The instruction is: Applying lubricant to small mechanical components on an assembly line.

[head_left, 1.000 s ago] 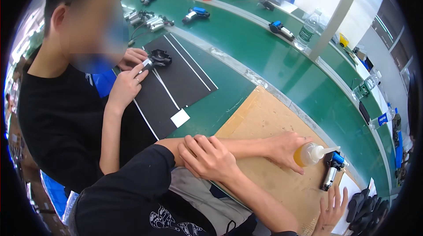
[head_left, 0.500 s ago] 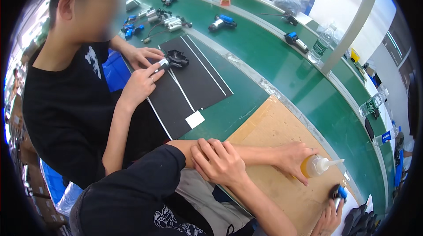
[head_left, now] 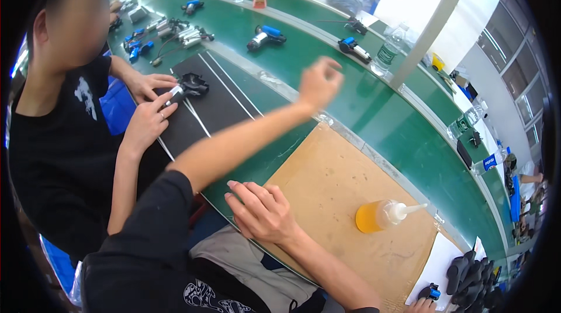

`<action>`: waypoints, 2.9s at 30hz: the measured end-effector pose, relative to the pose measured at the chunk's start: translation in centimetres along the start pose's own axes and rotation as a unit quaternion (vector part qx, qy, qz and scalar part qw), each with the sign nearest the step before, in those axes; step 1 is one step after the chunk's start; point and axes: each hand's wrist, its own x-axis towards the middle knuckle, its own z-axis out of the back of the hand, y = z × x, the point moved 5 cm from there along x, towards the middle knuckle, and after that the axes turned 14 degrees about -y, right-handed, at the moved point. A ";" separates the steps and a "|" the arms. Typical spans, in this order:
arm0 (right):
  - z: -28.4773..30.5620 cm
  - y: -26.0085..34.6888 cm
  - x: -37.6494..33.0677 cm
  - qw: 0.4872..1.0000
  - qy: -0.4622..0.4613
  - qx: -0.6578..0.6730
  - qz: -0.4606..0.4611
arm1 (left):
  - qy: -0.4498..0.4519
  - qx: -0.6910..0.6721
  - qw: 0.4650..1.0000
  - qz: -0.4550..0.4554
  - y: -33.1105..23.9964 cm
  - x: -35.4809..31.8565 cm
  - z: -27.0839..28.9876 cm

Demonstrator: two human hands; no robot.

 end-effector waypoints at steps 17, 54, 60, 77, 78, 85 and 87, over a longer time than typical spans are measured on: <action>-1.1 -1.4 -0.2 0.987 0.041 0.082 -0.132 | 0.011 0.234 0.971 0.048 10.7 8.4 7.0; 18.2 -6.1 -11.7 0.754 -0.160 -0.165 -0.616 | 0.472 0.214 0.593 -0.617 -14.0 -24.0 7.9; 19.9 -3.0 -13.1 0.705 -0.367 -0.079 -0.602 | 0.438 0.277 0.716 -0.468 -15.0 -26.3 6.8; 20.4 5.4 -12.9 0.737 -0.200 -0.306 -0.568 | 0.135 0.074 0.974 -0.165 -13.2 -26.6 18.6; 20.2 5.5 -12.8 0.735 -0.200 -0.305 -0.572 | 0.147 0.078 0.975 -0.148 -12.3 -26.6 18.7; 20.6 6.7 -13.5 0.749 -0.252 -0.268 -0.552 | 0.171 0.058 0.971 -0.153 -9.6 -26.7 18.7; 20.9 8.1 -13.9 0.746 -0.292 -0.233 -0.551 | 0.175 0.049 0.970 -0.162 -9.5 -26.9 18.5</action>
